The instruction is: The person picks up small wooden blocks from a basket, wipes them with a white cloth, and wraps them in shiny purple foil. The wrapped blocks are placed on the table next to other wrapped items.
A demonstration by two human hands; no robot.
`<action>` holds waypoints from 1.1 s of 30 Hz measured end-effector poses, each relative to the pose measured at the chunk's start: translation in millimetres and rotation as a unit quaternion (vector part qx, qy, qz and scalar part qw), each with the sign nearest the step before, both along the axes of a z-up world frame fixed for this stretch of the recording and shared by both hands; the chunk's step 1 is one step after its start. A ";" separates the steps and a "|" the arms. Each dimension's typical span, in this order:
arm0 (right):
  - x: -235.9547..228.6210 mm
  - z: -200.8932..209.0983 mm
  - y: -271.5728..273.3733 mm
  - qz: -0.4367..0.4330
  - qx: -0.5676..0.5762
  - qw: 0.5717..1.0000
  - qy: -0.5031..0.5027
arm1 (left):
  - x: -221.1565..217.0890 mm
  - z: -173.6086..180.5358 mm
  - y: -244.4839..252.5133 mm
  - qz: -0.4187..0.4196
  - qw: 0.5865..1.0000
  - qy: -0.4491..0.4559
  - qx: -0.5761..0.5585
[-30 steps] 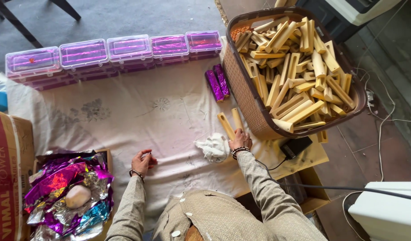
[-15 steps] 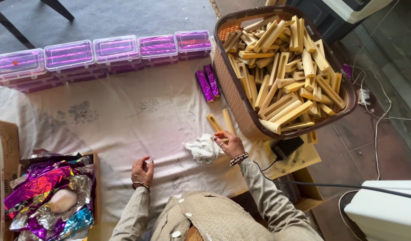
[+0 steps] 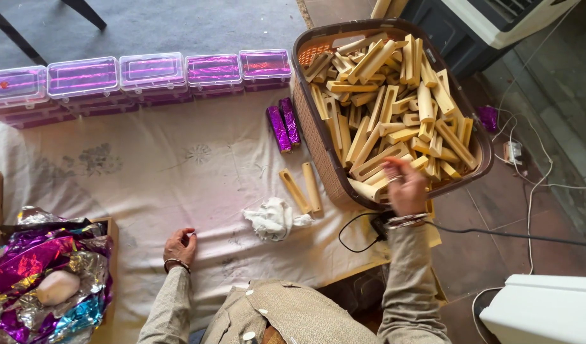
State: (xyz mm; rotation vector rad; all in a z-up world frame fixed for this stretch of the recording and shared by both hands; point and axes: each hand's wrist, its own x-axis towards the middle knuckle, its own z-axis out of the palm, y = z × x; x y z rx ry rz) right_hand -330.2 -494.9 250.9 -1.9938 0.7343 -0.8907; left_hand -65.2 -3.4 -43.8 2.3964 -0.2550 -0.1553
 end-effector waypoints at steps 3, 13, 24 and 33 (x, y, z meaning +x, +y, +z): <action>0.7 28.2 -32.7 -0.076 -0.104 0.987 0.101 | 2.8 -8.7 1.8 -0.005 1.000 -0.005 -0.004; 76.8 -3.5 -57.8 0.104 -0.359 0.807 0.457 | 8.5 -4.6 1.3 0.015 0.999 0.046 0.003; 77.7 -24.2 -75.7 0.124 -0.373 0.715 0.578 | 17.0 -29.6 7.0 -0.018 0.999 0.025 -0.031; 72.5 4.5 -53.5 0.082 -0.449 0.772 0.442 | 21.6 -33.2 12.4 -0.049 0.995 0.047 -0.072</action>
